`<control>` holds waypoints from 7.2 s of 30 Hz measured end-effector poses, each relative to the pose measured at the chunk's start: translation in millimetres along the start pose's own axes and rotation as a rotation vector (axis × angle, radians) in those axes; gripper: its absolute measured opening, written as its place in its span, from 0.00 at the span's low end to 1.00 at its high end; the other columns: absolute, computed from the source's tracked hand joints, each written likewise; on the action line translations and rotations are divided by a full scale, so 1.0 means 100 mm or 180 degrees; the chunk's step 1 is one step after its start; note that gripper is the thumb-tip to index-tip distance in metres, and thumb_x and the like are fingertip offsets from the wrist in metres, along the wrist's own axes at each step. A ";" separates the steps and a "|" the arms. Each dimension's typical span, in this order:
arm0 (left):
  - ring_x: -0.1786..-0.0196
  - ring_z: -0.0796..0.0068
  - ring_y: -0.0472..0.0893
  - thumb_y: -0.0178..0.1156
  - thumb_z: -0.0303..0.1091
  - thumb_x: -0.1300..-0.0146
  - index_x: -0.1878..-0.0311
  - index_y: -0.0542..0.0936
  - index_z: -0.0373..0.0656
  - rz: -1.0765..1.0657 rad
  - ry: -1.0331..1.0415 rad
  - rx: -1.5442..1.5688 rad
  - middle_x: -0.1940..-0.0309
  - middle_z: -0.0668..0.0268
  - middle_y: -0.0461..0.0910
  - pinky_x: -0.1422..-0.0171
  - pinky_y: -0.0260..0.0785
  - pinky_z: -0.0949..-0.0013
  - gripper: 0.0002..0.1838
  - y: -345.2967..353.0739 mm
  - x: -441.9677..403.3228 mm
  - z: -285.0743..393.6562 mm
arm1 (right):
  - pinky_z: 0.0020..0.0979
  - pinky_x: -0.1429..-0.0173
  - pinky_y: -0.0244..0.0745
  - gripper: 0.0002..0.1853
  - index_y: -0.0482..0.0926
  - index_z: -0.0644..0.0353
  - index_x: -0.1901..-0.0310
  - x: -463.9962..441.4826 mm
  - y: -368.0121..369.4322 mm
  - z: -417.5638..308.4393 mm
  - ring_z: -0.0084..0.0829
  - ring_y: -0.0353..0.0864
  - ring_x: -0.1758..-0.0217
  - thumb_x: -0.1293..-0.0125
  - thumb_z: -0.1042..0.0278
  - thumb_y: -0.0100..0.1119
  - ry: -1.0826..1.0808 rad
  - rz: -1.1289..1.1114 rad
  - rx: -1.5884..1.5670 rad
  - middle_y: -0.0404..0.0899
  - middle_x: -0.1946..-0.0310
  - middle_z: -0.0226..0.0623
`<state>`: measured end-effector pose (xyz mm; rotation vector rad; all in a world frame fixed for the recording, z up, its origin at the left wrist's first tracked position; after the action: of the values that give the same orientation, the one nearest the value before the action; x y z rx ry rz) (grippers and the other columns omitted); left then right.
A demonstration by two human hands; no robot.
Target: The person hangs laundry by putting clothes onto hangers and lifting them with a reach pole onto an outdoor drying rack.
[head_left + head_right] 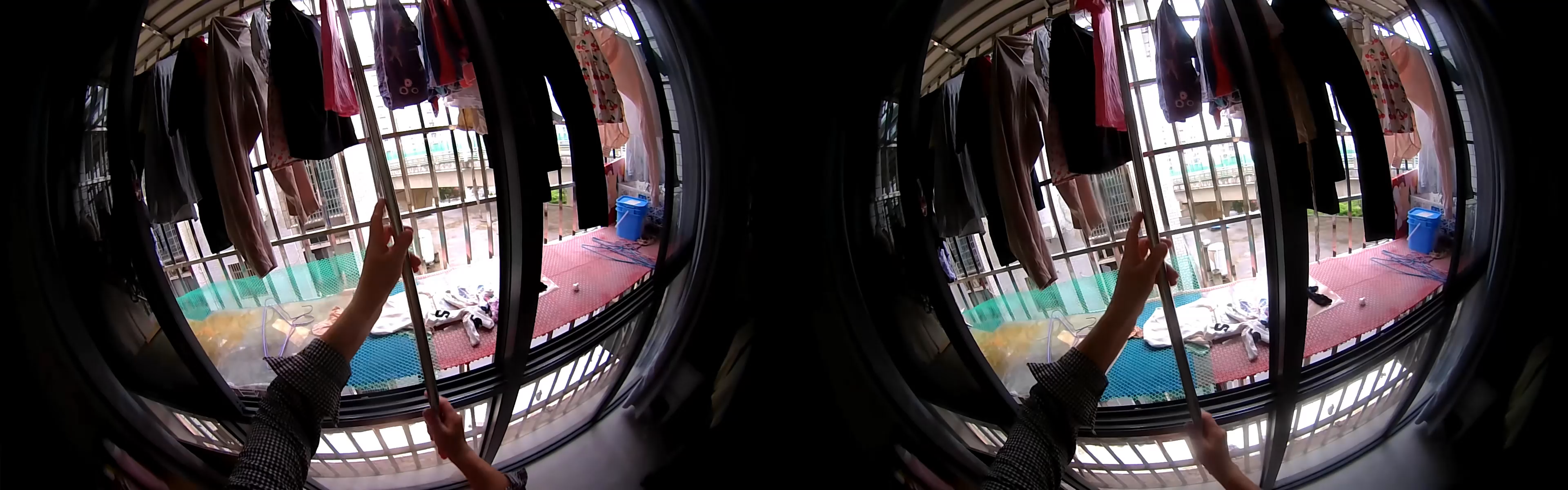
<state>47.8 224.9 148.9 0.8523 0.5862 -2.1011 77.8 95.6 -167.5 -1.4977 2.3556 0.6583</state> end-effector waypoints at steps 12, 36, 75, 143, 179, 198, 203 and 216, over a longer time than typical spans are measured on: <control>0.72 0.74 0.82 0.53 0.42 0.34 0.28 0.46 0.53 -0.0016 -0.0309 0.0348 0.63 0.59 0.78 0.71 0.81 0.69 0.35 -0.27 -0.31 -0.27 | 0.18 0.81 0.55 0.13 0.72 0.59 0.56 -0.89 0.29 -0.51 0.11 0.60 0.82 0.31 0.57 0.50 0.0144 -0.0122 -0.0128 0.61 0.84 0.20; 0.68 0.72 0.80 0.55 0.33 0.35 0.46 0.66 0.38 -0.0534 -0.0778 0.0965 0.68 0.62 0.77 0.59 0.76 0.69 0.17 0.05 0.82 -0.74 | 0.27 0.67 0.71 0.08 0.77 0.61 0.71 1.56 -0.94 2.28 0.25 0.77 0.73 0.49 0.66 0.63 0.1793 0.0406 0.1867 0.75 0.80 0.33; 0.57 0.55 0.76 0.59 0.28 0.44 0.47 0.73 0.38 0.0678 -0.0784 -0.2238 0.54 0.51 0.75 0.49 0.69 0.62 0.20 -1.63 2.15 -1.90 | 0.31 0.78 0.65 0.15 0.74 0.63 0.67 1.44 -2.27 2.68 0.30 0.71 0.82 0.43 0.58 0.61 0.2564 0.1911 0.1800 0.75 0.77 0.34; 0.69 0.58 0.80 0.58 0.40 0.43 0.64 0.81 0.42 -0.0319 -0.1984 -0.2419 0.71 0.57 0.80 0.64 0.69 0.63 0.11 -1.99 2.27 -2.51 | 0.28 0.68 0.72 0.13 0.76 0.65 0.60 -1.67 1.67 1.59 0.26 0.76 0.77 0.45 0.67 0.60 0.0735 0.0247 0.0874 0.77 0.78 0.35; 0.72 0.60 0.79 0.56 0.44 0.39 0.69 0.77 0.46 -0.0231 -0.0135 -0.4201 0.74 0.64 0.77 0.72 0.69 0.60 0.12 -2.39 1.13 -2.16 | 0.42 0.42 0.64 0.05 0.75 0.62 0.72 -1.85 1.03 0.55 0.47 0.70 0.43 0.46 0.71 0.56 -0.0856 -0.0579 0.3094 0.73 0.48 0.50; 0.68 0.53 0.81 0.58 0.42 0.42 0.66 0.81 0.49 0.1575 -0.1491 -0.4625 0.73 0.57 0.81 0.66 0.72 0.56 0.09 -3.39 1.37 -2.15 | 0.35 0.76 0.70 0.04 0.71 0.63 0.63 -0.96 1.27 0.30 0.40 0.77 0.81 0.38 0.73 0.51 -0.0416 -0.1175 0.2332 0.74 0.83 0.44; 0.69 0.53 0.80 0.56 0.43 0.40 0.67 0.82 0.51 0.2140 -0.1583 -0.4945 0.73 0.57 0.81 0.67 0.71 0.55 0.09 -3.78 1.58 -2.12 | 0.36 0.78 0.70 0.05 0.71 0.62 0.62 -0.74 0.84 -0.08 0.41 0.77 0.82 0.40 0.75 0.54 -0.0335 -0.0597 0.2191 0.73 0.83 0.43; 0.56 0.49 0.78 0.53 0.42 0.42 0.52 0.78 0.41 0.0718 -0.1867 -0.4460 0.57 0.52 0.79 0.52 0.71 0.53 0.19 -4.44 1.85 -4.32 | 0.17 0.70 0.61 0.16 0.70 0.56 0.45 0.39 -0.29 -0.68 0.13 0.62 0.75 0.34 0.73 0.53 -0.0076 0.1422 0.1344 0.67 0.78 0.22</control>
<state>-232.1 674.4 -222.4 -0.4592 1.2604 -1.1361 88.5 20.3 -133.7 -0.7926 2.6176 0.2344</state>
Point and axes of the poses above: each hand's wrist, its own x-axis away from the middle knuckle, its own y-axis out of the palm, z = x × y, the point moved 7 cm from there along -x, towards the middle knuckle
